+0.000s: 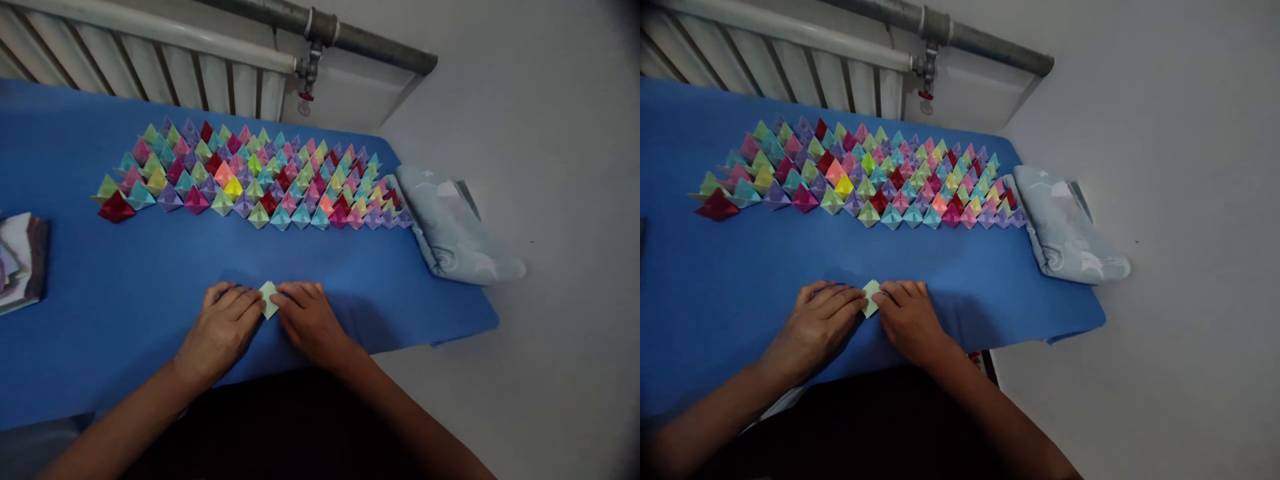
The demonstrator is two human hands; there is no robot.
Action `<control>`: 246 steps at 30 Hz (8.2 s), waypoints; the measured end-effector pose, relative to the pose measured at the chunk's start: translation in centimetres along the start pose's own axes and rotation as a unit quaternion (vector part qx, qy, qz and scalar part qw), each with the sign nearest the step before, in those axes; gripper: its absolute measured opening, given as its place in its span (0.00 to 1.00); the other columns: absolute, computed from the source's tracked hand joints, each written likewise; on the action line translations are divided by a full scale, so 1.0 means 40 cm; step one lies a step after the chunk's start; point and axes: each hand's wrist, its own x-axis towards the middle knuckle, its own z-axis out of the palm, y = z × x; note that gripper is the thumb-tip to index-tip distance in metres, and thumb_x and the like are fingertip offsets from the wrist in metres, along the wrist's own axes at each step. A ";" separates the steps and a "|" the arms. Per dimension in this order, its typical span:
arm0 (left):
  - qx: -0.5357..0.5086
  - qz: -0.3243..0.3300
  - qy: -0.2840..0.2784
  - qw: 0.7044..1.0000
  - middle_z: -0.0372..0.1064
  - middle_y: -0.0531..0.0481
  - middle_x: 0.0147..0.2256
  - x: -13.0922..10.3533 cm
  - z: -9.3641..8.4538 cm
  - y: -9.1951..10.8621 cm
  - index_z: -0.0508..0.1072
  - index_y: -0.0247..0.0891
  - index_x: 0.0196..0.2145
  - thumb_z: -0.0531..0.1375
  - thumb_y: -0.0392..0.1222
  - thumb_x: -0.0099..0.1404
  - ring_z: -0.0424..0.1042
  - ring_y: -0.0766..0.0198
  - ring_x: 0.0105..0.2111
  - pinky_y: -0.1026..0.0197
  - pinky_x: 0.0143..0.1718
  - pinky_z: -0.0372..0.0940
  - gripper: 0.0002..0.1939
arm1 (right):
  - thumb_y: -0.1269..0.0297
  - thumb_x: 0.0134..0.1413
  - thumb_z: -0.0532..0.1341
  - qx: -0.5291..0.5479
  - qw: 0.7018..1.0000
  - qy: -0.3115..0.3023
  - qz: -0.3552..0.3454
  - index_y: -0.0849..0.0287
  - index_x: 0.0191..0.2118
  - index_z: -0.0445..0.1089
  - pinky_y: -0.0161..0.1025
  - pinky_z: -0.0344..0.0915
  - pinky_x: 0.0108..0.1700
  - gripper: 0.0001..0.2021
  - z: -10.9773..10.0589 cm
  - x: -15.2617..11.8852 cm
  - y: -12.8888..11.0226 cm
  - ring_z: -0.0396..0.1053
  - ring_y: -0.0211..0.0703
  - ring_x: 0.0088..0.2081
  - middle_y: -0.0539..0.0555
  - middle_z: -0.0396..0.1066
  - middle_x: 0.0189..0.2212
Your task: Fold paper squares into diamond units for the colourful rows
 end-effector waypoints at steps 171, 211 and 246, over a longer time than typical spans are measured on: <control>0.004 -0.020 -0.056 0.998 0.75 0.41 0.50 -0.030 -0.013 -0.005 0.73 0.39 0.53 0.45 0.33 0.72 0.73 0.52 0.48 0.47 0.49 0.60 0.20 | 0.71 0.62 0.58 0.107 0.978 -0.015 0.179 0.51 0.46 0.76 0.45 0.59 0.47 0.13 -0.003 0.031 -0.006 0.65 0.45 0.45 0.53 0.72 0.44; -0.053 -0.129 -0.228 0.964 0.73 0.44 0.31 0.145 -0.013 -0.045 0.73 0.36 0.34 0.49 0.31 0.64 0.70 0.58 0.31 0.59 0.33 0.63 0.12 | 0.70 0.55 0.59 0.275 0.933 0.092 0.215 0.53 0.37 0.76 0.45 0.61 0.52 0.08 -0.013 0.011 0.043 0.70 0.44 0.45 0.52 0.76 0.39; -0.357 -0.407 0.060 0.838 0.71 0.54 0.27 0.183 0.017 -0.195 0.72 0.41 0.32 0.61 0.44 0.56 0.70 0.65 0.27 0.63 0.30 0.62 0.06 | 0.60 0.55 0.61 0.297 0.932 0.147 0.146 0.57 0.42 0.70 0.38 0.67 0.39 0.10 0.024 0.311 0.036 0.66 0.39 0.33 0.52 0.68 0.34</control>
